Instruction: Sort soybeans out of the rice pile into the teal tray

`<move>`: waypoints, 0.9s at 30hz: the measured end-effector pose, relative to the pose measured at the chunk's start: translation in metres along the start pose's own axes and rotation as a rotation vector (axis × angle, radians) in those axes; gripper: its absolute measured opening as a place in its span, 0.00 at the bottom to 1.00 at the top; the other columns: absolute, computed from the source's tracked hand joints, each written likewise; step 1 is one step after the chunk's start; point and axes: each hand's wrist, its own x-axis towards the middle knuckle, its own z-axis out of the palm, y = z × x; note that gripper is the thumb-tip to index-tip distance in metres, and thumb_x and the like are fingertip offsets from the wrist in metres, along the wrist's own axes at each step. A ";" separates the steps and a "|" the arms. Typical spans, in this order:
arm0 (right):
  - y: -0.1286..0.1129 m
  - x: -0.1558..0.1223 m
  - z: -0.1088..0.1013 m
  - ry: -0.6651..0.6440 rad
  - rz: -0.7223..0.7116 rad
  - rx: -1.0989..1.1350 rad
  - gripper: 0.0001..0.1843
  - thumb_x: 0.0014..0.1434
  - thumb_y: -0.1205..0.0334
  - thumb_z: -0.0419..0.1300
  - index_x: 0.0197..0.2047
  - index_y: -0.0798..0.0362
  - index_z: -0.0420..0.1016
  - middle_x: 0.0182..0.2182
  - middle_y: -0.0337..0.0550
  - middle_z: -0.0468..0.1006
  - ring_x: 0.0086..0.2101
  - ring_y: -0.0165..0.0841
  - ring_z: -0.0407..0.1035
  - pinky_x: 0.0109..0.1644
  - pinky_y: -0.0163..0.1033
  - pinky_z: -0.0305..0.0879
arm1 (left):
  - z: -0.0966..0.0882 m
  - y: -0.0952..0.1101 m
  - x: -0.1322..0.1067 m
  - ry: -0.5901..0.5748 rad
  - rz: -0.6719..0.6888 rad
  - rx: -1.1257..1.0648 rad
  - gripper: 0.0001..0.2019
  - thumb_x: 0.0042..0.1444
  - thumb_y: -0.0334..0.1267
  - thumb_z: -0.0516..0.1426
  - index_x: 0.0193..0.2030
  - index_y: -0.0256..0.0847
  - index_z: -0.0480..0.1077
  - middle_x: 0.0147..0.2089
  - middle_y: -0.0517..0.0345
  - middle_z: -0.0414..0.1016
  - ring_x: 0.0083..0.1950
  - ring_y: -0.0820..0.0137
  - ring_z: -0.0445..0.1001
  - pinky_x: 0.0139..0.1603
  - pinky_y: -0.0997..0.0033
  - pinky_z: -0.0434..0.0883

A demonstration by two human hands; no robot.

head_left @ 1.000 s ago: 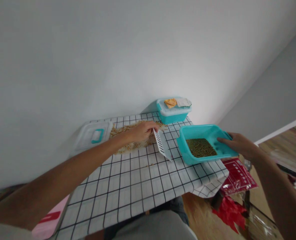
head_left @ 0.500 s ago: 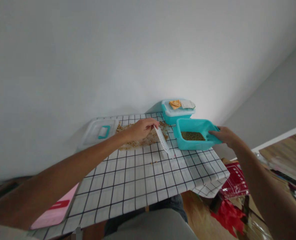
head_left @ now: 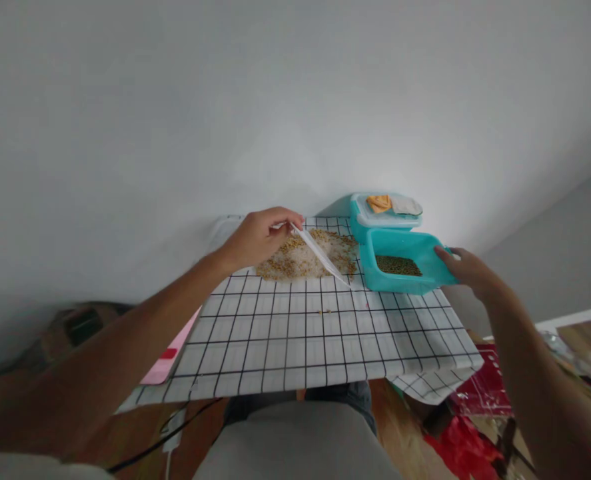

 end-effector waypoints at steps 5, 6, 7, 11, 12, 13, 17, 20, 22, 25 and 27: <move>-0.035 -0.087 0.003 0.375 -0.352 -0.035 0.27 0.68 0.43 0.54 0.63 0.51 0.70 0.56 0.57 0.76 0.45 0.40 0.77 0.49 0.44 0.71 | 0.004 0.026 -0.018 0.027 -0.019 0.140 0.12 0.64 0.30 0.53 0.45 0.43 0.77 0.53 0.57 0.81 0.55 0.68 0.79 0.51 0.70 0.78; -0.043 -0.109 0.008 0.320 -0.475 0.000 0.25 0.68 0.43 0.56 0.61 0.49 0.71 0.56 0.54 0.77 0.42 0.39 0.77 0.45 0.42 0.73 | 0.008 0.031 -0.017 0.007 0.007 0.162 0.13 0.64 0.29 0.52 0.45 0.43 0.77 0.53 0.59 0.81 0.54 0.69 0.79 0.53 0.69 0.77; -0.051 -0.131 0.015 0.220 -0.575 0.031 0.24 0.67 0.44 0.57 0.61 0.47 0.71 0.56 0.51 0.77 0.42 0.39 0.78 0.45 0.43 0.75 | 0.013 0.035 -0.016 -0.017 0.042 0.174 0.13 0.64 0.28 0.52 0.45 0.44 0.77 0.53 0.59 0.81 0.54 0.69 0.79 0.55 0.68 0.76; -0.067 -0.189 0.063 -0.044 -0.744 0.051 0.38 0.61 0.46 0.65 0.70 0.47 0.61 0.63 0.50 0.73 0.56 0.46 0.74 0.56 0.52 0.75 | 0.041 0.047 -0.009 -0.134 0.193 0.133 0.14 0.66 0.27 0.51 0.44 0.45 0.76 0.55 0.59 0.80 0.59 0.70 0.77 0.64 0.66 0.72; -0.067 -0.195 0.077 -0.055 -0.746 0.057 0.36 0.63 0.50 0.64 0.70 0.48 0.61 0.62 0.50 0.74 0.57 0.45 0.73 0.58 0.52 0.74 | 0.048 0.049 -0.008 -0.164 0.215 0.115 0.13 0.67 0.28 0.51 0.44 0.45 0.76 0.56 0.58 0.80 0.60 0.70 0.76 0.65 0.65 0.71; -0.065 -0.198 0.090 -0.015 -0.733 0.080 0.30 0.67 0.57 0.60 0.70 0.49 0.62 0.61 0.49 0.76 0.55 0.43 0.75 0.56 0.50 0.76 | 0.056 0.048 -0.007 -0.189 0.225 0.094 0.13 0.68 0.29 0.50 0.44 0.45 0.76 0.57 0.57 0.79 0.61 0.69 0.76 0.65 0.64 0.71; -0.053 -0.193 0.127 0.144 -0.661 -0.013 0.32 0.66 0.76 0.48 0.71 0.52 0.61 0.63 0.51 0.74 0.60 0.41 0.71 0.60 0.50 0.75 | 0.078 0.028 -0.005 -0.232 0.204 0.015 0.13 0.69 0.33 0.52 0.46 0.47 0.79 0.60 0.55 0.78 0.62 0.68 0.76 0.66 0.62 0.71; -0.051 -0.185 0.143 0.246 -0.669 -0.089 0.34 0.63 0.80 0.46 0.71 0.58 0.61 0.64 0.56 0.72 0.64 0.42 0.67 0.63 0.50 0.72 | 0.088 0.002 -0.003 -0.252 0.192 -0.008 0.12 0.67 0.34 0.56 0.48 0.47 0.81 0.59 0.55 0.80 0.60 0.67 0.78 0.65 0.61 0.73; -0.053 -0.179 0.152 0.280 -0.679 -0.115 0.33 0.63 0.81 0.46 0.70 0.60 0.62 0.64 0.59 0.71 0.64 0.42 0.67 0.63 0.49 0.71 | 0.093 -0.014 0.000 -0.248 0.180 -0.017 0.11 0.65 0.35 0.57 0.48 0.47 0.81 0.59 0.54 0.79 0.58 0.66 0.79 0.63 0.60 0.74; -0.056 -0.171 0.162 0.318 -0.663 -0.133 0.31 0.64 0.80 0.47 0.69 0.59 0.63 0.62 0.59 0.73 0.62 0.43 0.69 0.61 0.50 0.73 | 0.101 -0.028 0.008 -0.243 0.158 -0.023 0.11 0.65 0.34 0.57 0.47 0.47 0.82 0.59 0.53 0.79 0.57 0.65 0.80 0.63 0.58 0.74; -0.057 -0.168 0.167 0.328 -0.630 -0.149 0.30 0.65 0.79 0.47 0.68 0.58 0.63 0.61 0.58 0.75 0.60 0.44 0.72 0.58 0.51 0.75 | 0.107 -0.034 0.013 -0.260 0.149 -0.029 0.13 0.65 0.33 0.57 0.48 0.48 0.81 0.59 0.55 0.79 0.58 0.65 0.79 0.64 0.58 0.74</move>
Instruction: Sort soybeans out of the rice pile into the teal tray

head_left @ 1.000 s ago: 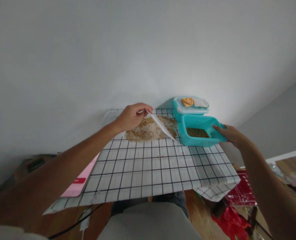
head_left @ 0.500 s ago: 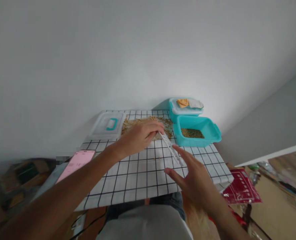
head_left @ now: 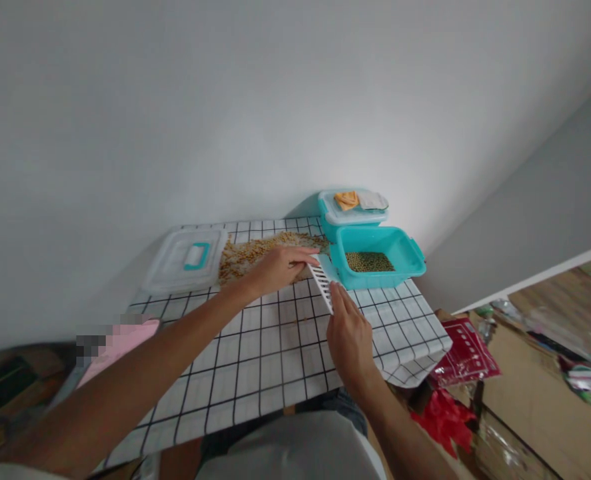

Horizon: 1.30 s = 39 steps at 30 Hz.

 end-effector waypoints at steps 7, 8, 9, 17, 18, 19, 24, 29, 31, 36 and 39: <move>-0.003 -0.002 0.004 -0.051 0.064 -0.046 0.27 0.65 0.78 0.48 0.66 0.61 0.66 0.59 0.62 0.76 0.56 0.46 0.75 0.54 0.51 0.77 | 0.011 -0.009 0.005 -0.060 -0.022 -0.038 0.13 0.62 0.30 0.56 0.45 0.47 0.82 0.57 0.57 0.81 0.56 0.67 0.80 0.61 0.61 0.75; -0.005 -0.004 0.004 -0.059 0.069 -0.047 0.26 0.65 0.78 0.48 0.65 0.61 0.67 0.59 0.62 0.76 0.56 0.47 0.75 0.54 0.51 0.77 | 0.011 -0.009 0.003 -0.063 -0.024 -0.044 0.13 0.62 0.30 0.56 0.45 0.47 0.82 0.57 0.57 0.81 0.57 0.68 0.80 0.61 0.62 0.75; -0.007 -0.005 0.004 -0.066 0.074 -0.046 0.26 0.65 0.77 0.49 0.65 0.61 0.67 0.59 0.63 0.76 0.56 0.47 0.75 0.54 0.51 0.77 | 0.010 -0.008 0.001 -0.063 -0.028 -0.050 0.13 0.63 0.31 0.56 0.45 0.47 0.82 0.57 0.57 0.81 0.57 0.68 0.80 0.61 0.62 0.75; -0.028 -0.021 0.002 -0.076 0.058 -0.028 0.28 0.64 0.77 0.50 0.66 0.57 0.66 0.59 0.62 0.76 0.57 0.49 0.75 0.52 0.52 0.79 | 0.002 0.000 -0.018 -0.072 -0.048 -0.075 0.12 0.64 0.33 0.56 0.44 0.49 0.82 0.57 0.60 0.81 0.56 0.69 0.80 0.62 0.64 0.74; -0.030 -0.023 0.001 -0.071 0.047 -0.025 0.28 0.65 0.76 0.50 0.66 0.57 0.66 0.59 0.61 0.77 0.56 0.49 0.75 0.51 0.52 0.79 | 0.000 0.002 -0.021 -0.075 -0.050 -0.076 0.13 0.64 0.33 0.56 0.44 0.49 0.82 0.57 0.60 0.81 0.56 0.69 0.80 0.63 0.64 0.74; -0.033 -0.025 0.001 -0.065 0.038 -0.023 0.27 0.65 0.76 0.50 0.66 0.57 0.66 0.58 0.61 0.77 0.56 0.49 0.75 0.51 0.51 0.80 | -0.002 0.003 -0.024 -0.074 -0.052 -0.077 0.13 0.64 0.33 0.56 0.44 0.48 0.82 0.57 0.60 0.81 0.57 0.69 0.80 0.63 0.64 0.74; -0.048 -0.031 0.001 -0.085 0.004 -0.019 0.27 0.64 0.75 0.51 0.65 0.58 0.66 0.58 0.61 0.77 0.55 0.48 0.76 0.49 0.50 0.81 | -0.010 0.006 -0.042 -0.049 -0.092 -0.066 0.12 0.65 0.34 0.56 0.44 0.48 0.82 0.58 0.58 0.81 0.57 0.68 0.80 0.63 0.63 0.74; -0.059 -0.035 -0.003 -0.097 -0.031 0.016 0.27 0.65 0.75 0.51 0.66 0.58 0.66 0.58 0.61 0.77 0.56 0.47 0.75 0.52 0.50 0.80 | -0.020 0.012 -0.058 -0.025 -0.104 -0.061 0.11 0.65 0.35 0.56 0.44 0.48 0.82 0.57 0.58 0.81 0.57 0.67 0.80 0.62 0.64 0.74; -0.058 -0.034 -0.008 -0.081 -0.040 0.019 0.27 0.65 0.75 0.51 0.66 0.58 0.66 0.59 0.60 0.77 0.57 0.47 0.74 0.54 0.50 0.79 | -0.023 0.016 -0.058 -0.009 -0.098 -0.061 0.11 0.66 0.35 0.56 0.45 0.47 0.82 0.57 0.58 0.81 0.57 0.68 0.80 0.62 0.64 0.74; -0.035 -0.017 -0.018 -0.007 -0.060 -0.022 0.27 0.64 0.77 0.51 0.66 0.58 0.67 0.60 0.56 0.76 0.58 0.45 0.74 0.56 0.49 0.77 | -0.014 0.015 -0.029 0.022 -0.053 -0.081 0.10 0.65 0.37 0.57 0.45 0.46 0.82 0.58 0.56 0.81 0.58 0.68 0.79 0.63 0.63 0.73; -0.015 -0.003 -0.015 0.005 -0.050 -0.044 0.26 0.65 0.76 0.51 0.65 0.60 0.67 0.59 0.56 0.77 0.57 0.44 0.75 0.57 0.49 0.77 | -0.001 0.006 -0.005 0.040 -0.042 -0.085 0.11 0.64 0.34 0.57 0.44 0.46 0.82 0.57 0.55 0.81 0.57 0.67 0.80 0.63 0.61 0.74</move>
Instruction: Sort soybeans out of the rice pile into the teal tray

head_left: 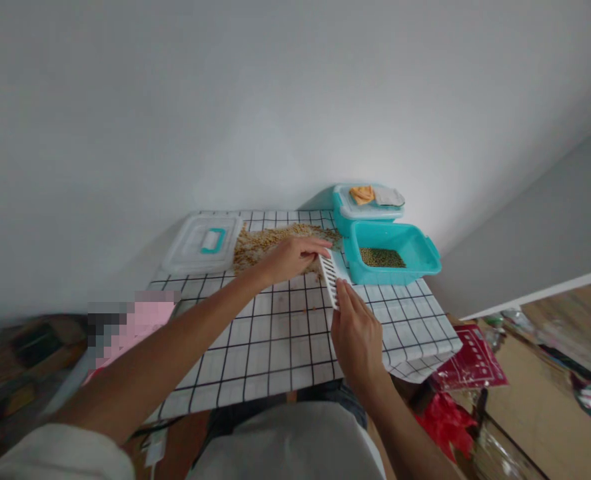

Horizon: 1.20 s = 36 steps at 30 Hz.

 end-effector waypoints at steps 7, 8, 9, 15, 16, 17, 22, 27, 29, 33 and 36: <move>0.014 -0.003 0.013 -0.015 0.000 0.003 0.25 0.67 0.75 0.50 0.65 0.59 0.68 0.58 0.55 0.78 0.55 0.43 0.76 0.55 0.49 0.78 | 0.014 -0.012 -0.002 0.003 -0.022 0.004 0.11 0.61 0.31 0.58 0.46 0.44 0.82 0.55 0.53 0.82 0.55 0.65 0.81 0.58 0.61 0.77; 0.012 -0.006 0.012 -0.002 0.003 0.010 0.25 0.67 0.75 0.50 0.65 0.58 0.68 0.58 0.55 0.78 0.55 0.44 0.76 0.56 0.50 0.77 | 0.011 -0.008 -0.007 0.005 -0.024 0.006 0.11 0.62 0.32 0.58 0.47 0.43 0.81 0.56 0.53 0.82 0.55 0.65 0.81 0.58 0.62 0.77; 0.011 -0.010 0.009 0.011 0.003 0.027 0.25 0.66 0.75 0.50 0.65 0.58 0.68 0.58 0.55 0.78 0.56 0.44 0.75 0.56 0.50 0.77 | 0.008 -0.001 -0.011 0.008 -0.024 0.011 0.12 0.63 0.32 0.58 0.49 0.43 0.81 0.56 0.53 0.81 0.55 0.65 0.81 0.59 0.62 0.77; 0.014 -0.040 -0.031 -0.096 -0.120 0.325 0.37 0.64 0.80 0.49 0.73 0.48 0.58 0.65 0.48 0.71 0.64 0.39 0.66 0.66 0.50 0.69 | -0.037 0.080 -0.055 -0.038 0.060 0.217 0.11 0.66 0.30 0.57 0.49 0.45 0.80 0.55 0.58 0.82 0.57 0.70 0.79 0.63 0.64 0.74; 0.017 -0.046 -0.038 -0.146 -0.164 0.390 0.38 0.63 0.81 0.49 0.73 0.47 0.58 0.66 0.46 0.69 0.65 0.38 0.65 0.68 0.50 0.68 | -0.042 0.097 -0.072 -0.021 0.045 0.274 0.11 0.67 0.30 0.57 0.50 0.46 0.79 0.56 0.59 0.81 0.58 0.70 0.78 0.63 0.64 0.73; 0.020 -0.052 -0.043 -0.215 -0.207 0.445 0.39 0.63 0.82 0.48 0.74 0.46 0.57 0.67 0.45 0.68 0.66 0.37 0.63 0.68 0.49 0.67 | -0.045 0.112 -0.091 -0.012 0.029 0.313 0.11 0.66 0.30 0.58 0.51 0.46 0.78 0.56 0.60 0.81 0.59 0.71 0.77 0.64 0.65 0.73; 0.034 -0.068 -0.049 -0.457 -0.438 0.568 0.40 0.60 0.82 0.53 0.71 0.44 0.61 0.68 0.44 0.66 0.67 0.37 0.61 0.66 0.48 0.70 | -0.029 0.155 -0.192 0.023 -0.091 0.358 0.15 0.65 0.26 0.59 0.54 0.47 0.76 0.54 0.62 0.80 0.60 0.72 0.75 0.61 0.71 0.75; 0.031 -0.056 -0.038 -0.479 -0.554 0.504 0.35 0.63 0.81 0.49 0.70 0.48 0.64 0.64 0.43 0.73 0.67 0.35 0.62 0.67 0.50 0.69 | -0.011 0.160 -0.228 0.087 -0.087 0.451 0.14 0.68 0.26 0.55 0.54 0.43 0.77 0.54 0.60 0.81 0.60 0.73 0.75 0.62 0.72 0.75; 0.023 -0.048 -0.037 -0.458 -0.566 0.460 0.31 0.65 0.79 0.50 0.68 0.51 0.66 0.63 0.45 0.74 0.66 0.35 0.62 0.67 0.50 0.68 | -0.010 0.159 -0.228 0.092 -0.075 0.428 0.15 0.69 0.25 0.53 0.55 0.42 0.76 0.54 0.60 0.81 0.59 0.74 0.75 0.62 0.74 0.74; 0.011 -0.033 -0.049 -0.424 -0.636 0.355 0.28 0.69 0.74 0.52 0.70 0.54 0.64 0.66 0.46 0.71 0.68 0.37 0.59 0.68 0.50 0.67 | -0.003 0.154 -0.222 0.115 -0.066 0.362 0.18 0.67 0.21 0.53 0.59 0.41 0.73 0.58 0.59 0.78 0.62 0.75 0.73 0.66 0.73 0.71; 0.016 -0.028 -0.061 -0.391 -0.600 0.287 0.31 0.68 0.75 0.51 0.72 0.55 0.59 0.68 0.49 0.67 0.69 0.39 0.58 0.68 0.49 0.67 | 0.006 0.141 -0.216 0.275 -0.065 0.299 0.23 0.58 0.19 0.63 0.59 0.38 0.71 0.61 0.53 0.76 0.63 0.68 0.73 0.63 0.68 0.75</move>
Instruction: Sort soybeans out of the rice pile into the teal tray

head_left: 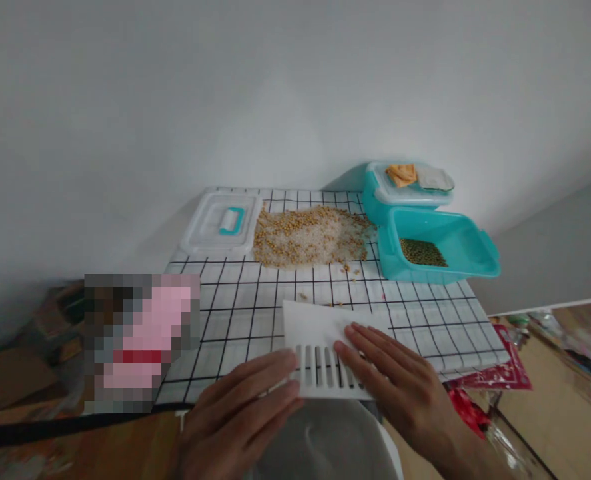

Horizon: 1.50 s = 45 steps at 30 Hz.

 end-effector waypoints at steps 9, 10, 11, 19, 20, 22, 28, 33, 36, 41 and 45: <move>0.025 -0.008 0.007 0.153 0.432 -0.198 0.33 0.67 0.76 0.51 0.73 0.53 0.57 0.67 0.51 0.68 0.65 0.40 0.64 0.67 0.53 0.69 | 0.007 -0.065 0.008 -0.064 -0.112 0.125 0.16 0.62 0.26 0.61 0.54 0.45 0.74 0.55 0.56 0.78 0.59 0.64 0.75 0.64 0.59 0.72; 0.027 -0.005 0.009 0.147 0.435 -0.182 0.33 0.67 0.76 0.51 0.73 0.53 0.58 0.67 0.51 0.69 0.65 0.39 0.65 0.67 0.52 0.69 | 0.008 -0.072 0.007 -0.075 -0.141 0.163 0.15 0.63 0.29 0.61 0.55 0.46 0.74 0.56 0.56 0.77 0.60 0.62 0.74 0.65 0.56 0.71; 0.029 -0.002 0.010 0.144 0.442 -0.168 0.32 0.67 0.76 0.50 0.73 0.53 0.59 0.66 0.51 0.70 0.65 0.39 0.66 0.66 0.52 0.70 | 0.009 -0.078 0.005 -0.087 -0.174 0.199 0.16 0.63 0.33 0.61 0.57 0.46 0.73 0.58 0.54 0.76 0.61 0.60 0.73 0.65 0.52 0.71; 0.036 0.003 0.007 0.077 0.578 -0.082 0.29 0.67 0.75 0.50 0.69 0.50 0.65 0.63 0.45 0.73 0.63 0.35 0.68 0.66 0.45 0.69 | 0.019 -0.105 -0.001 -0.107 -0.360 0.297 0.21 0.66 0.47 0.56 0.64 0.46 0.65 0.66 0.46 0.69 0.67 0.49 0.66 0.69 0.39 0.64; 0.036 0.004 0.005 0.071 0.587 -0.074 0.28 0.67 0.74 0.50 0.69 0.51 0.66 0.63 0.45 0.74 0.62 0.35 0.69 0.66 0.45 0.69 | 0.019 -0.106 -0.001 -0.105 -0.371 0.301 0.21 0.66 0.47 0.56 0.64 0.46 0.65 0.67 0.45 0.68 0.68 0.49 0.66 0.70 0.39 0.63; 0.034 0.005 0.001 0.060 0.603 -0.067 0.28 0.68 0.74 0.50 0.68 0.51 0.67 0.63 0.45 0.74 0.62 0.35 0.69 0.65 0.44 0.70 | 0.019 -0.105 -0.002 -0.105 -0.379 0.303 0.21 0.66 0.47 0.56 0.63 0.44 0.66 0.67 0.44 0.68 0.69 0.48 0.65 0.70 0.39 0.62; 0.028 0.008 -0.005 0.006 0.639 -0.076 0.29 0.68 0.73 0.51 0.69 0.47 0.65 0.64 0.42 0.73 0.62 0.34 0.69 0.65 0.43 0.70 | 0.020 -0.102 -0.002 -0.105 -0.378 0.299 0.21 0.65 0.46 0.56 0.63 0.43 0.67 0.66 0.45 0.68 0.68 0.48 0.66 0.71 0.39 0.61; 0.022 0.012 -0.007 -0.025 0.616 -0.066 0.30 0.68 0.73 0.51 0.70 0.47 0.63 0.64 0.42 0.73 0.63 0.35 0.68 0.65 0.43 0.70 | 0.020 -0.101 -0.003 -0.095 -0.384 0.304 0.21 0.65 0.45 0.56 0.63 0.44 0.68 0.67 0.46 0.68 0.68 0.48 0.65 0.72 0.38 0.60; 0.020 0.014 -0.007 -0.023 0.604 -0.074 0.30 0.67 0.73 0.50 0.70 0.47 0.64 0.64 0.42 0.73 0.62 0.35 0.69 0.64 0.42 0.71 | 0.019 -0.100 -0.003 -0.102 -0.393 0.303 0.21 0.66 0.45 0.56 0.63 0.44 0.68 0.68 0.47 0.68 0.69 0.48 0.65 0.73 0.38 0.59; 0.018 0.016 -0.007 -0.024 0.624 -0.073 0.28 0.68 0.71 0.51 0.70 0.47 0.65 0.63 0.43 0.73 0.61 0.36 0.70 0.64 0.43 0.72 | 0.019 -0.098 -0.001 -0.105 -0.392 0.287 0.20 0.66 0.44 0.56 0.62 0.42 0.68 0.68 0.46 0.67 0.69 0.48 0.65 0.73 0.37 0.58; 0.013 0.017 -0.006 -0.020 0.638 -0.099 0.28 0.69 0.70 0.51 0.69 0.47 0.66 0.62 0.42 0.75 0.60 0.36 0.72 0.62 0.42 0.74 | 0.020 -0.098 0.000 -0.100 -0.395 0.284 0.20 0.66 0.44 0.57 0.62 0.42 0.69 0.68 0.46 0.68 0.70 0.48 0.64 0.74 0.37 0.58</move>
